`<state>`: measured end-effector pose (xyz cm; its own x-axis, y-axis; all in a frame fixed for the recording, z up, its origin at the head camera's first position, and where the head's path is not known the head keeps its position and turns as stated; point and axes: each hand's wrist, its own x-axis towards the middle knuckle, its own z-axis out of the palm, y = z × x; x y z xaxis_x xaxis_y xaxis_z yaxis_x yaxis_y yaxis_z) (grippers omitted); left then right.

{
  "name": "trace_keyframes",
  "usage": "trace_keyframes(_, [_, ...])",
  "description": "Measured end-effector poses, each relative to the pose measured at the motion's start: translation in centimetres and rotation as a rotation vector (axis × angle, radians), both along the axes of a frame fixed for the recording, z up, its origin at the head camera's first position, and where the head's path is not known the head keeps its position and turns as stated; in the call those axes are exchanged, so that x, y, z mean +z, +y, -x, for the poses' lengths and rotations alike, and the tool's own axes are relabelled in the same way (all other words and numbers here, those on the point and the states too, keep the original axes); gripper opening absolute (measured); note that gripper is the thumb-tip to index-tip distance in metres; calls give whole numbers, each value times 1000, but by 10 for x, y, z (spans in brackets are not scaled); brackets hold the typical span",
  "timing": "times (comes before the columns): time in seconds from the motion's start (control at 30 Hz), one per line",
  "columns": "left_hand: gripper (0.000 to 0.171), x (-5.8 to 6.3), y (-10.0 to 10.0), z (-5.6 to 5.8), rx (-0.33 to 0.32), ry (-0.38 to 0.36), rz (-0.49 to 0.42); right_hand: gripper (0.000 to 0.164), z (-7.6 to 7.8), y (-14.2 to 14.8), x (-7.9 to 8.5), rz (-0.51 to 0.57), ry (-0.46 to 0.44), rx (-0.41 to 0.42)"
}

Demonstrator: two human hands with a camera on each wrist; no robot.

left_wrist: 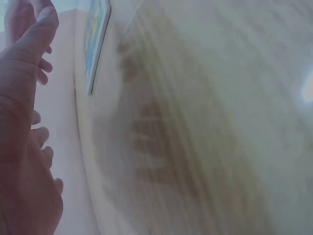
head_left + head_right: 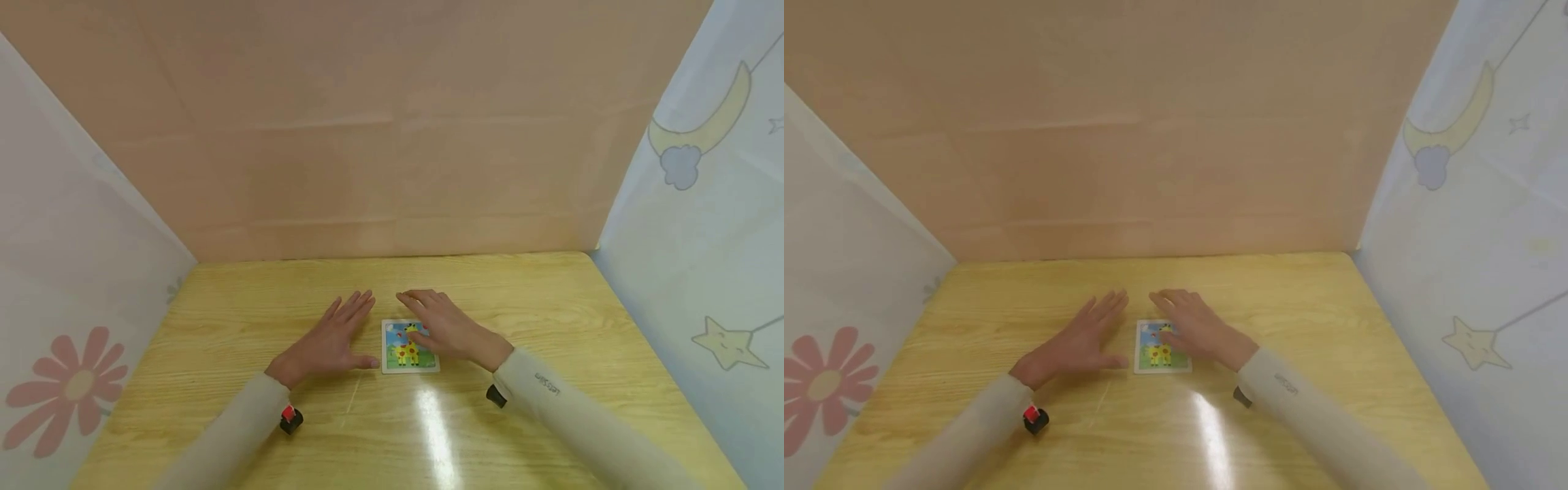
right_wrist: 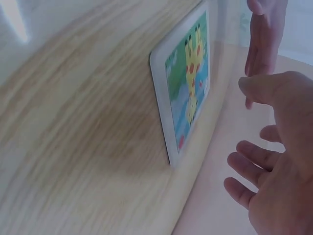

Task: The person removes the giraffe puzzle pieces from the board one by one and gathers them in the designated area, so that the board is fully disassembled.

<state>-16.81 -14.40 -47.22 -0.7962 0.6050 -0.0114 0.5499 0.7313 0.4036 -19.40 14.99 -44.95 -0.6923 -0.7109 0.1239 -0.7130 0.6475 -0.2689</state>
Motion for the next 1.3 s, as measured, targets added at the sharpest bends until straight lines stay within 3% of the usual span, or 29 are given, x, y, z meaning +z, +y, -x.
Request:
trace_keyframes(0.2, [116,-6,6,-6,-13,-57,37,55,-1,-13,-8,-3,-12,18])
trace_keyframes(0.43, [113,-10,13,-8,-28,-49,69,38,-1,-25,-15,-27,-24,18])
trace_keyframes(0.87, [110,-15,19,-6,-29,-60,100,39,0,-31,-26,-66,-103,10])
trace_keyframes(1.3, [107,-25,20,-5,-32,-86,93,45,1,-35,-20,-125,-144,0])
